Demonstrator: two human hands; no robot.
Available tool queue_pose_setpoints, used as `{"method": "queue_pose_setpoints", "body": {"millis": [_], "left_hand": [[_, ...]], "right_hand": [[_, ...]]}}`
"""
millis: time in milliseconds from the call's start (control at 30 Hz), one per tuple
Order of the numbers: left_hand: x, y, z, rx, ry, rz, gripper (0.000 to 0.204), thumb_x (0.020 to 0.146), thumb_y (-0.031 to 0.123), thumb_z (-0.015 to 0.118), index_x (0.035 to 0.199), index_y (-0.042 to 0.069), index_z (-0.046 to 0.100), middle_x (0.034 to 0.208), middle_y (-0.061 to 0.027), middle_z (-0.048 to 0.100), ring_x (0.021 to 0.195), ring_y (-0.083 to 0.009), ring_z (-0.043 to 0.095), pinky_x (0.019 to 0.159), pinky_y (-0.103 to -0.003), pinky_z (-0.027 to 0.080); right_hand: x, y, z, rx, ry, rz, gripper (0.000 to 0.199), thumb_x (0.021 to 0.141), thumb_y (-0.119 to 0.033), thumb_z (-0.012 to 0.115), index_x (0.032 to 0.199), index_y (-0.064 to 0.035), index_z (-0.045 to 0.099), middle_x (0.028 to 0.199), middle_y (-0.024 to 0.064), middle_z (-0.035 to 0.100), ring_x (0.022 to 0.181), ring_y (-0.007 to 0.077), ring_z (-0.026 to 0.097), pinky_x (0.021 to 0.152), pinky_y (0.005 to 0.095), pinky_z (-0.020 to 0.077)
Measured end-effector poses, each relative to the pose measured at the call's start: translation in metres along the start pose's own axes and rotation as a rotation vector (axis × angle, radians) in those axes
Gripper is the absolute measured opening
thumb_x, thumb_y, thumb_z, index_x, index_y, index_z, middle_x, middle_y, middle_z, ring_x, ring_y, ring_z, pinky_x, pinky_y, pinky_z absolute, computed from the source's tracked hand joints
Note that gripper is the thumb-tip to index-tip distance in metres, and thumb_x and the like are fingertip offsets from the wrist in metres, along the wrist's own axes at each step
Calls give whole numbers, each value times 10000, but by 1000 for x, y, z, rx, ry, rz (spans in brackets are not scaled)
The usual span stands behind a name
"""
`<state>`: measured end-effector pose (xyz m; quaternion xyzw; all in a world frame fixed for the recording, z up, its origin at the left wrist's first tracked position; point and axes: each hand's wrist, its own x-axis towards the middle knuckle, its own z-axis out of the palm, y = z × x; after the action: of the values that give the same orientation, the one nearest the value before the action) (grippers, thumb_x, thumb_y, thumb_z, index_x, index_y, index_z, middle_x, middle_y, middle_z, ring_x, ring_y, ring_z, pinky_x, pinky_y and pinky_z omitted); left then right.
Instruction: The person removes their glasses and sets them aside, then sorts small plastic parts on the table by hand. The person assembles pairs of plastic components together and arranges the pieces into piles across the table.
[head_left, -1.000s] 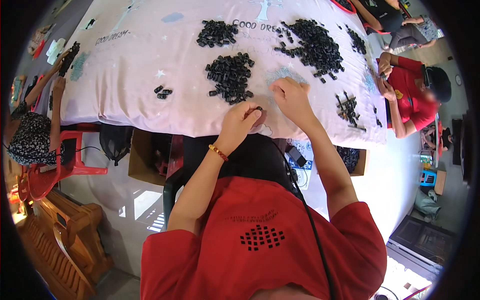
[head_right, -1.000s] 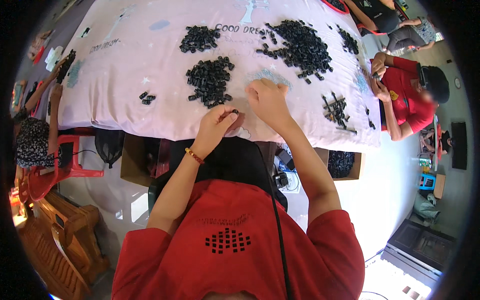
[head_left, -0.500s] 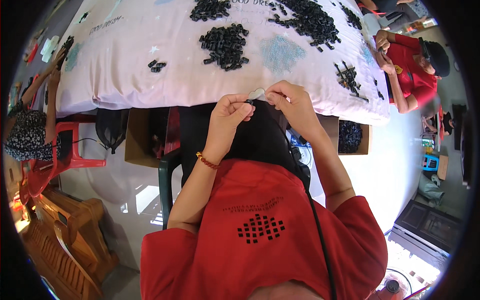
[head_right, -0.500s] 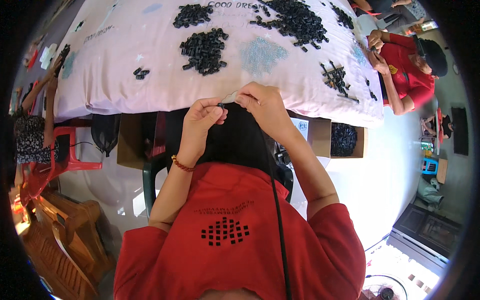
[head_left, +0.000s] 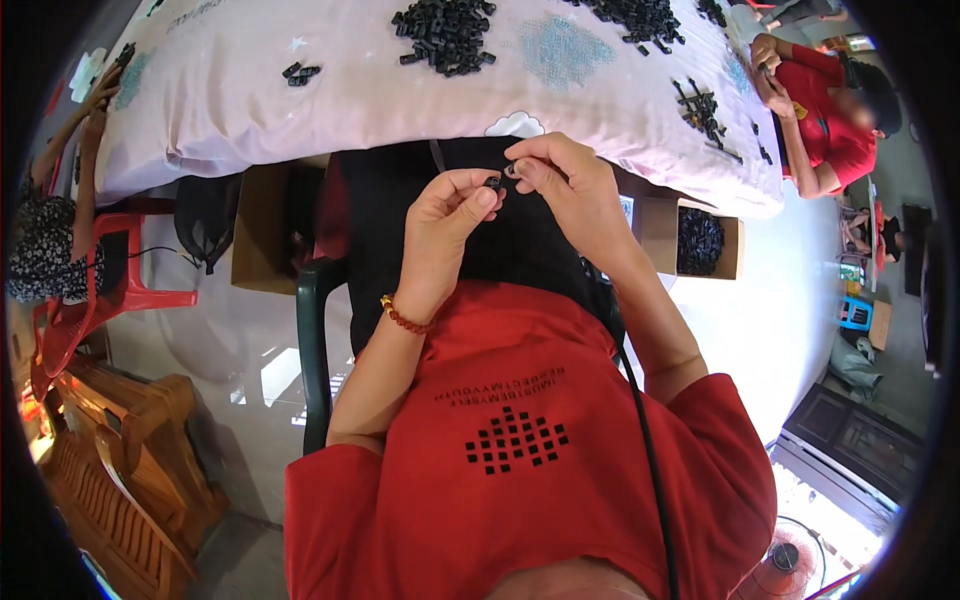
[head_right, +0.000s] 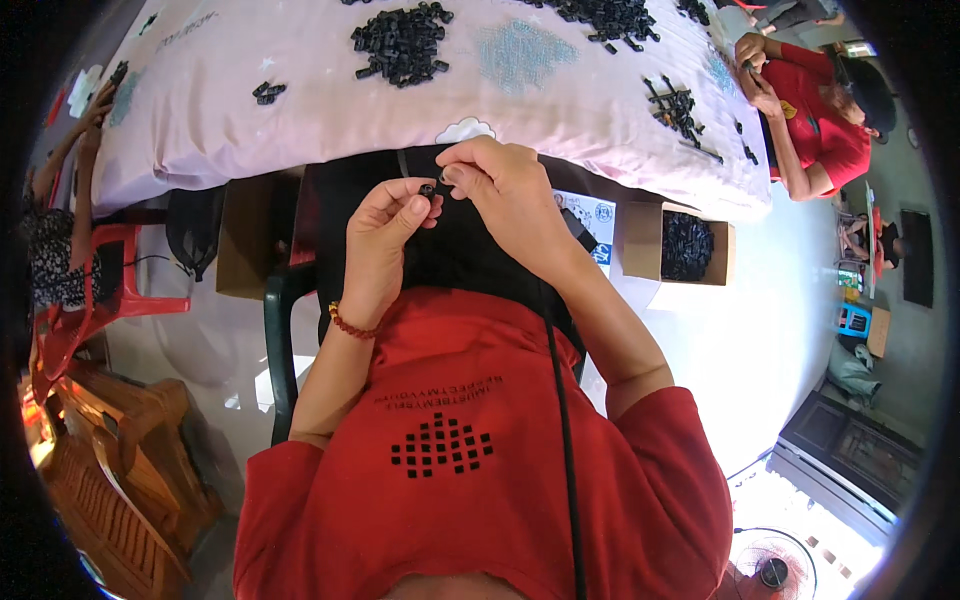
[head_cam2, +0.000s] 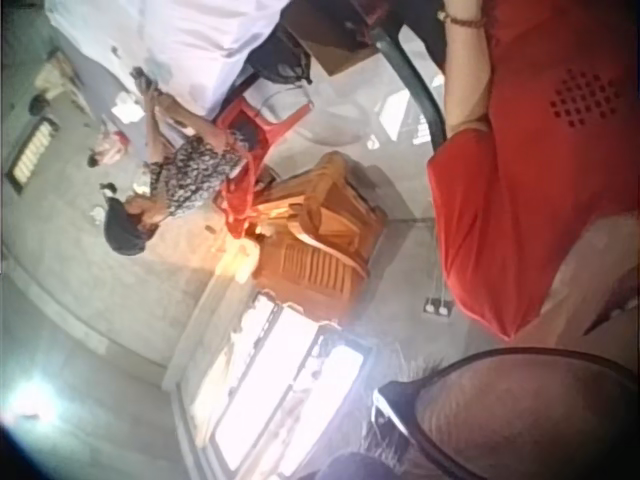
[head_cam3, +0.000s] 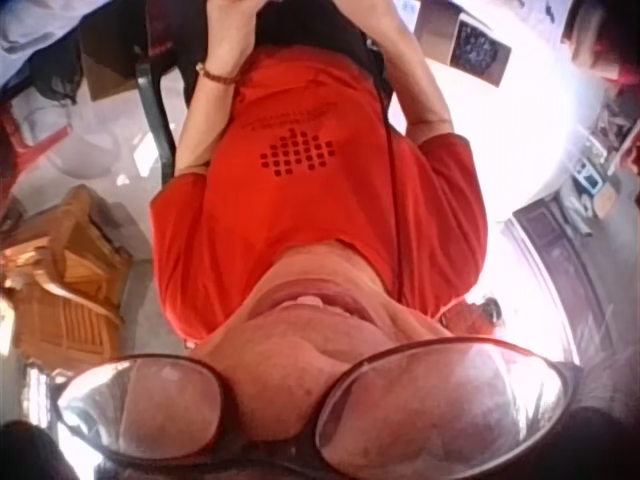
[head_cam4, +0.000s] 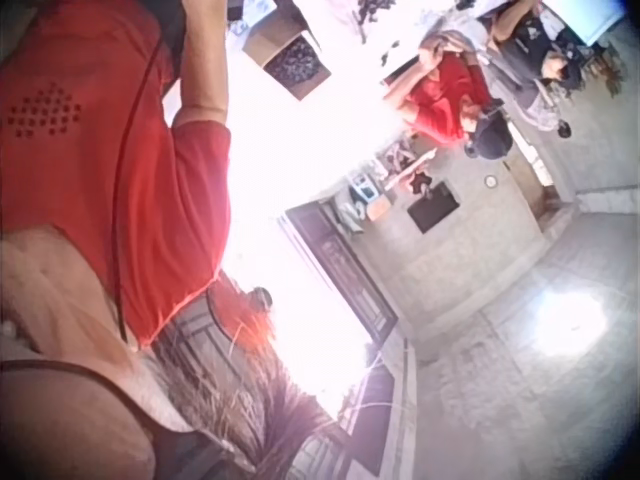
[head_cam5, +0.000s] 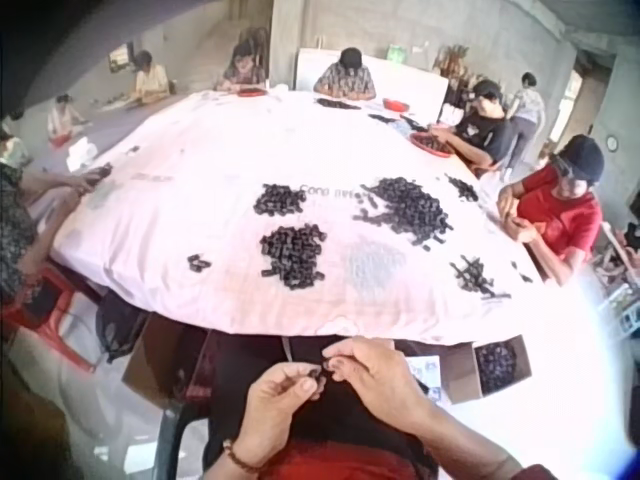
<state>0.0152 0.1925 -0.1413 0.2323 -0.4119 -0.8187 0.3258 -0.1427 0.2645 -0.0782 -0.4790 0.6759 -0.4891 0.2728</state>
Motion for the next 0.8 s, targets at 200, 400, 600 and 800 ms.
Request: {"method": "queue_pose_setpoints", "body": {"millis": [200, 400, 600, 800], "left_hand": [[-8, -6, -5, 47, -2, 61, 204, 965, 87, 692, 1141, -8, 652, 1020, -59, 700, 931, -101, 641, 854, -240, 515], [-11, -5, 1, 83, -2, 73, 183, 964, 67, 688, 1129, -3, 656, 1011, -44, 690, 911, -85, 628, 851, -228, 512], [-13, -8, -1, 110, 26, 39, 172, 956, 57, 697, 1115, -4, 671, 996, -39, 691, 911, -80, 629, 841, -224, 512], [-18, -10, 1, 148, 38, 80, 143, 947, 49, 707, 1079, -3, 691, 981, -27, 699, 886, -66, 625, 827, -211, 504]], "right_hand": [[-8, 8, 4, -290, 67, -230, 117, 920, -106, 708, 975, -4, 726, 800, 75, 708, 722, 142, 645, 685, 274, 495], [-12, 13, 10, -294, 42, -188, 107, 924, -174, 701, 911, -69, 721, 781, 28, 683, 694, 162, 597, 774, 324, 396], [-17, 16, 12, -348, 46, -267, 149, 944, -218, 671, 849, -104, 688, 776, 8, 660, 689, 172, 557, 856, 360, 321], [-18, 20, 11, -328, 15, -273, 130, 923, -186, 697, 858, -77, 669, 756, 21, 663, 627, 186, 558, 742, 336, 390]]}}
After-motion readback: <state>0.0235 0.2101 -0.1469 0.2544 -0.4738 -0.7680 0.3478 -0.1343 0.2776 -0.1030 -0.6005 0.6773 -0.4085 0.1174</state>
